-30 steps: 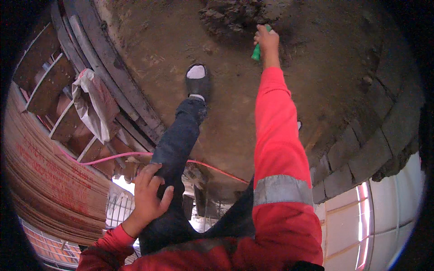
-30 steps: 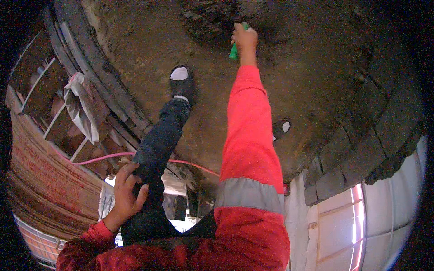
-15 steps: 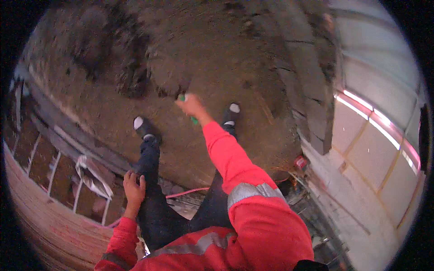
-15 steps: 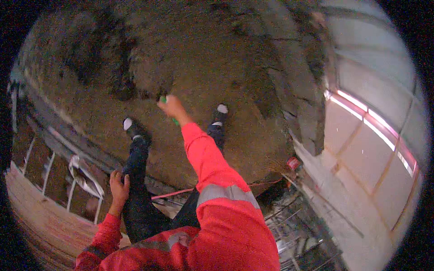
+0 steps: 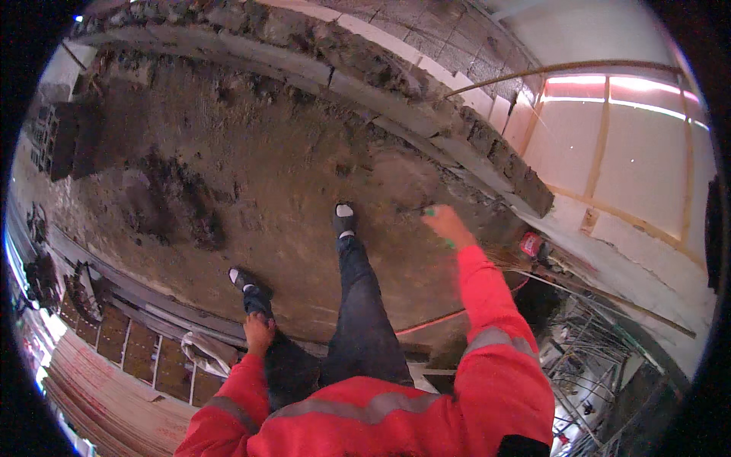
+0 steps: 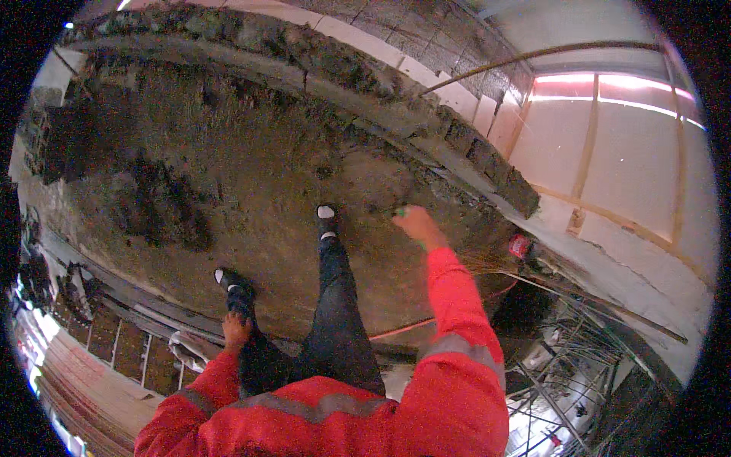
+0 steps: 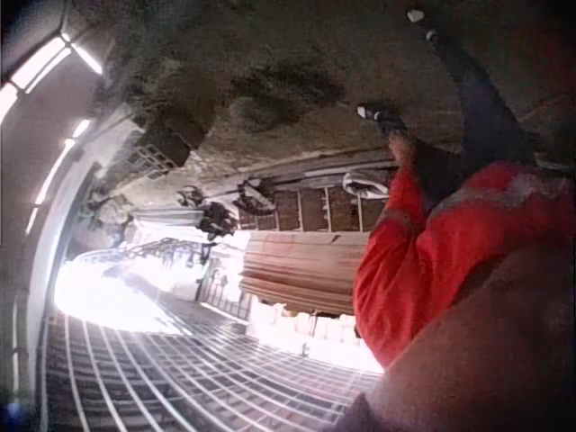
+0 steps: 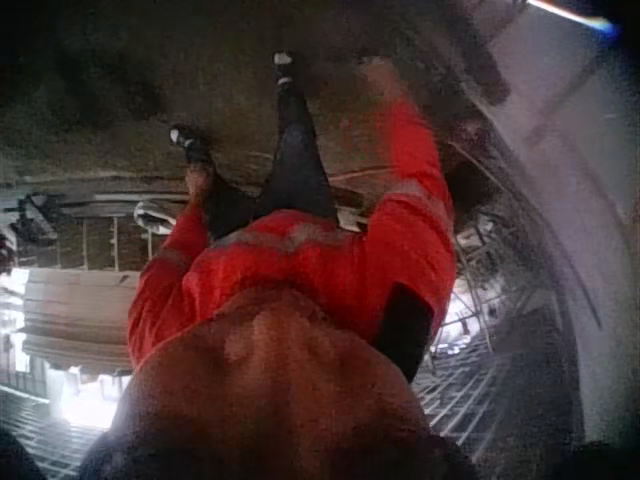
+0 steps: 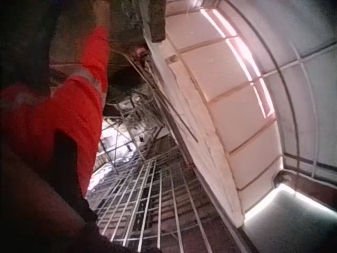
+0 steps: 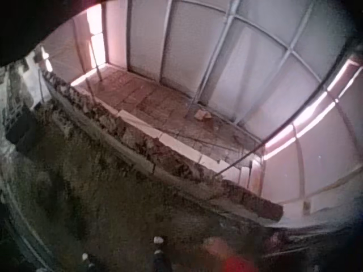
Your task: The person scoops wet cement from a pile on the floor using a trowel and applies it to the base of a brick wall. They repeatedly smooth the cement along the wall's edge and later scoop cement from a bag to continue the application.
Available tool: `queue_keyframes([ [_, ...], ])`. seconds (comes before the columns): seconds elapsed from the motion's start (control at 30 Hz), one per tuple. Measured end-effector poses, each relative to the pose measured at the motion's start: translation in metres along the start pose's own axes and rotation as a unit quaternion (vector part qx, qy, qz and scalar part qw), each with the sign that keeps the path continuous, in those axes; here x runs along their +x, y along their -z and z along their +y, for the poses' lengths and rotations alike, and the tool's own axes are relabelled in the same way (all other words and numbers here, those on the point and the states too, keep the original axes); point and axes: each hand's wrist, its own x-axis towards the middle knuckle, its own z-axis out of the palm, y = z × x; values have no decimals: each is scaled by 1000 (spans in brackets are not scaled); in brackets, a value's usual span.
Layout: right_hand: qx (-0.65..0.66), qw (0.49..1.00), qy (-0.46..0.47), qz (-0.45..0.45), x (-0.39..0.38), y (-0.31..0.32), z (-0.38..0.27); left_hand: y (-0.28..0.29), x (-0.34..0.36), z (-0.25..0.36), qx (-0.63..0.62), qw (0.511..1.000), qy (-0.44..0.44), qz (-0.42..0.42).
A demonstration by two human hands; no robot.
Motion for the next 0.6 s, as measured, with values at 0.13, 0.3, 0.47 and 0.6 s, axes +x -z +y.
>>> queue_keyframes([
  [0.13,39,991,-121,41,5,85,81,23,3,61,8,1000,-24,10],
  [0.3,50,990,-106,73,38,170,113,58,11,100,27,999,-20,-26],
  [0.47,-18,994,43,96,102,241,125,59,17,117,79,996,-38,-16],
  [0.6,-227,944,94,221,154,314,155,42,32,154,40,997,-61,-39],
])
